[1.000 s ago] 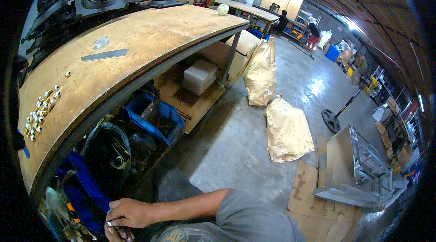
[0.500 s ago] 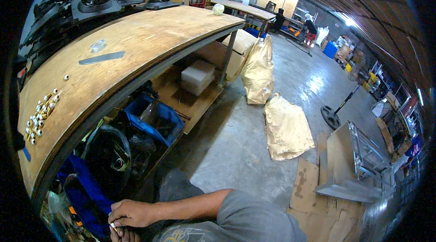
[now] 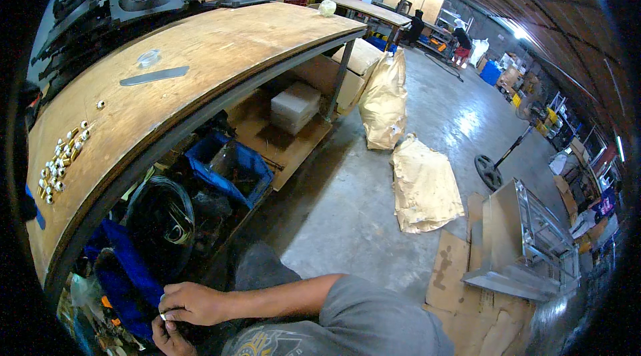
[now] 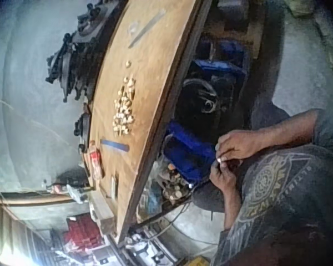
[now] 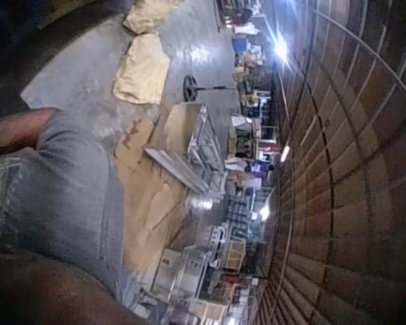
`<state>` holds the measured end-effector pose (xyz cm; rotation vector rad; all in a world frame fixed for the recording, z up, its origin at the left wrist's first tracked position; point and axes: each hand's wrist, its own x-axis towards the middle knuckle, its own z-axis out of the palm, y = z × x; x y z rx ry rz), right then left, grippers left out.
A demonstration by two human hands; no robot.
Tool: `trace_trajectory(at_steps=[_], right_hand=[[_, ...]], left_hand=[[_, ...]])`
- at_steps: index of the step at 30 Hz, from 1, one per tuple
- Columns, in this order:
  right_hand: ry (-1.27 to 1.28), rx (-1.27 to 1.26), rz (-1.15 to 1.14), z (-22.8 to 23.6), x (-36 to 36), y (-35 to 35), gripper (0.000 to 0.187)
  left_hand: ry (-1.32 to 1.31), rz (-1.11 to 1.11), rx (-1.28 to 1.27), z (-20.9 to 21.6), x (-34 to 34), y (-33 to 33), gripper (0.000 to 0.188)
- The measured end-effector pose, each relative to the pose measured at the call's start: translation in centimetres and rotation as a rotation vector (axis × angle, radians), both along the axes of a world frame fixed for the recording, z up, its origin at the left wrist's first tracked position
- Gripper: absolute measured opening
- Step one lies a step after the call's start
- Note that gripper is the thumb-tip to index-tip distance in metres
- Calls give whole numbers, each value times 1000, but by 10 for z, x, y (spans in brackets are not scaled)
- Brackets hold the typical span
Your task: The person sits under a workbench and wraps white tape around small brass fittings one at a time. They pick each fitting from a pile on the table, wrap it with tape, and place it back on the table. The process is repeated throughout the clip.
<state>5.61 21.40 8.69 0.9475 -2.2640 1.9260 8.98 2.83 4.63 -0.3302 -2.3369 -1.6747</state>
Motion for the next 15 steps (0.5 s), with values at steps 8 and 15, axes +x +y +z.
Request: trace_trajectory(at_steps=[8,15], right_hand=[[70,57,-69,-2,0,-4,22],[106,325,-44,16,7,5,22]], left_hand=[[-466,-248,623,17,2,8,52],[-614,-592,892,-1,1,-10,39]])
